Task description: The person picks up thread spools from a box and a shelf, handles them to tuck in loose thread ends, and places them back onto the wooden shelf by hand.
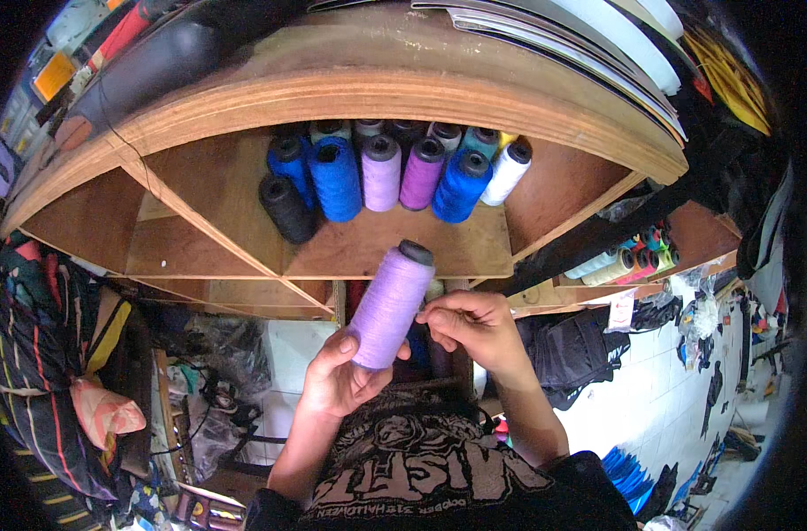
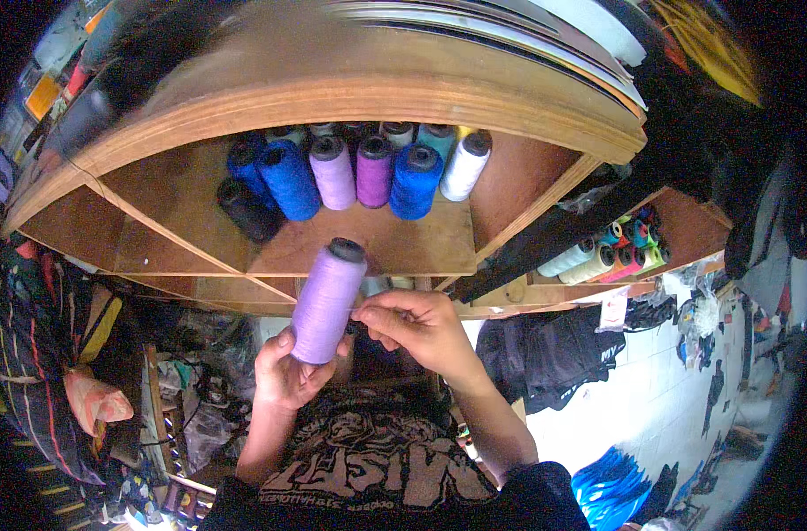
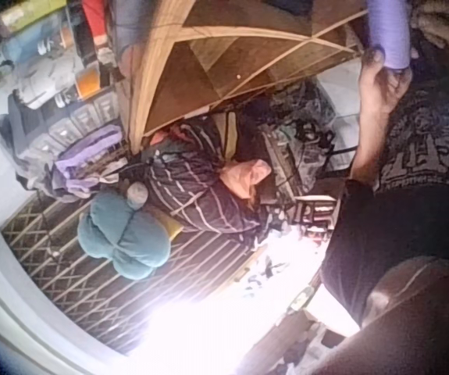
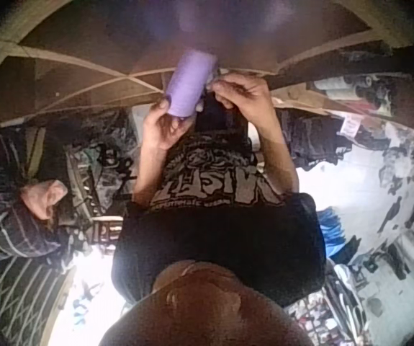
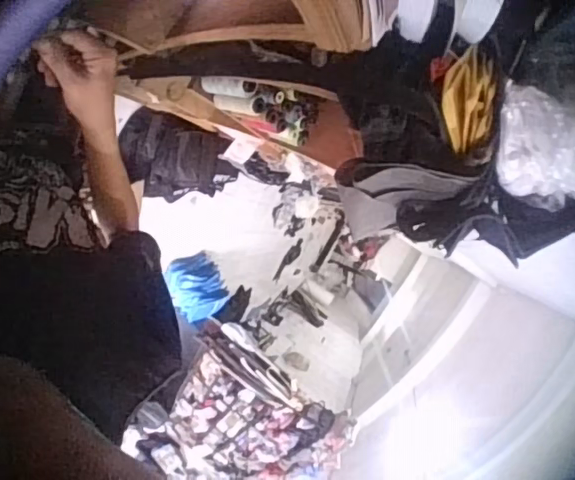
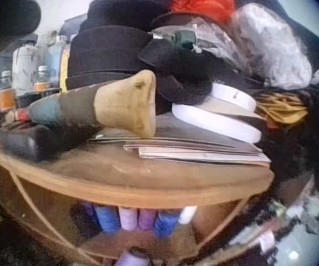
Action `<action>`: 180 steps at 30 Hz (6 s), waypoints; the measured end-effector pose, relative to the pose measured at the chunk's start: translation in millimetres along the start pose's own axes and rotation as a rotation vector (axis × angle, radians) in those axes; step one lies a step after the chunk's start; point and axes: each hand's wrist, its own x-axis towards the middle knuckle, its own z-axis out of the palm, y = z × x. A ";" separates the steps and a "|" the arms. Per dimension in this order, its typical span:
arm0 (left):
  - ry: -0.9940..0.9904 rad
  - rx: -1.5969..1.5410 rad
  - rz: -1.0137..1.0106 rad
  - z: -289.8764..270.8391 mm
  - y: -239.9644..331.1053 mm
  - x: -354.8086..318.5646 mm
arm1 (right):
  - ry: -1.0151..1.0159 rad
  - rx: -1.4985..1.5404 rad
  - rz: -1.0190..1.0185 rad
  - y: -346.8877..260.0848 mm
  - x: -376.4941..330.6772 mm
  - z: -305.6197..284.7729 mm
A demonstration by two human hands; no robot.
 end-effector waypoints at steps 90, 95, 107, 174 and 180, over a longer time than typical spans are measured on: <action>0.230 0.842 0.558 51.4 -8.5 5.3 | 0.616 -1.040 -1.162 -34.2 7.7 -3.2; 0.296 0.892 0.746 53.1 -14.6 12.0 | 0.679 -0.761 -1.032 -26.5 16.4 1.4; 0.463 1.479 1.247 37.4 -9.2 18.8 | 0.515 -0.465 -0.760 -20.9 3.2 4.2; 0.044 1.811 1.249 52.6 -35.9 75.7 | 0.868 -0.323 -0.415 2.4 -2.0 -1.8; 0.120 1.511 1.013 49.6 -40.2 117.7 | 0.696 -0.092 -0.507 10.4 3.1 -14.4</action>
